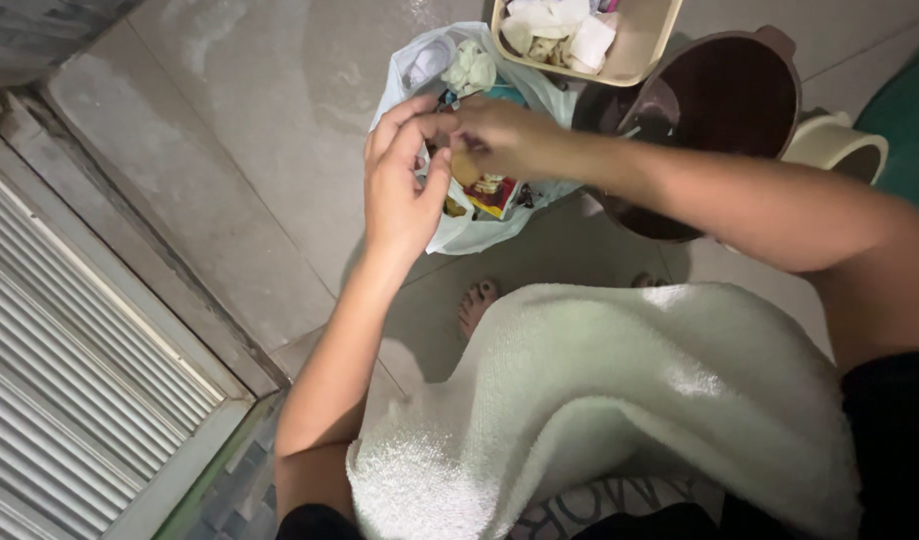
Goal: The person transfers various waste items from a brown bowl and a beige container into a white plastic bag. They then tie the bag closed and place the empty containers on the floor.
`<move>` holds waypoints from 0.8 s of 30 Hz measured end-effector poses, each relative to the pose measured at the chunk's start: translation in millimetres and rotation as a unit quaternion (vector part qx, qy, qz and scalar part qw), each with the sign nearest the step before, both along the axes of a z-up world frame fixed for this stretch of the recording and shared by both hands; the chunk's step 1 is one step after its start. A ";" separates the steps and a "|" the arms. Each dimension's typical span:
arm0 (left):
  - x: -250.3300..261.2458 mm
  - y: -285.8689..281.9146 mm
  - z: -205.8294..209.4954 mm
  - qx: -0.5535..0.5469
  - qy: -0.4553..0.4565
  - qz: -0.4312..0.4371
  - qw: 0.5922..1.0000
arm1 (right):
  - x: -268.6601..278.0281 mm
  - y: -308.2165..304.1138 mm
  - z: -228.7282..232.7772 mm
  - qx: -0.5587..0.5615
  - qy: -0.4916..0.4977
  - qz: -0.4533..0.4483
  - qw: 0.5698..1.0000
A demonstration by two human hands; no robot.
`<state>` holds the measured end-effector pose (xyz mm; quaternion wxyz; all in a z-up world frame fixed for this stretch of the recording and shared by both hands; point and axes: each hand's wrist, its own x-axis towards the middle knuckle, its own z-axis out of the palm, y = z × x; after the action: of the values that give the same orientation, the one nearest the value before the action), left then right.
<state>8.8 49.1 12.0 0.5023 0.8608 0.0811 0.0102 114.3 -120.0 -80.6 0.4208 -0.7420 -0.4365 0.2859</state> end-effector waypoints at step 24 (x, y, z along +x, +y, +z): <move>-4.6 -34.3 -0.1 0.033 -0.046 -0.068 0.996 | 71.0 -185.5 -9.3 -0.514 0.008 0.099 0.852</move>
<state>4.2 14.8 11.9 0.4763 0.8791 -0.0012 0.0187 185.4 -305.5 -89.9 -0.0474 -0.8031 -0.2948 0.5156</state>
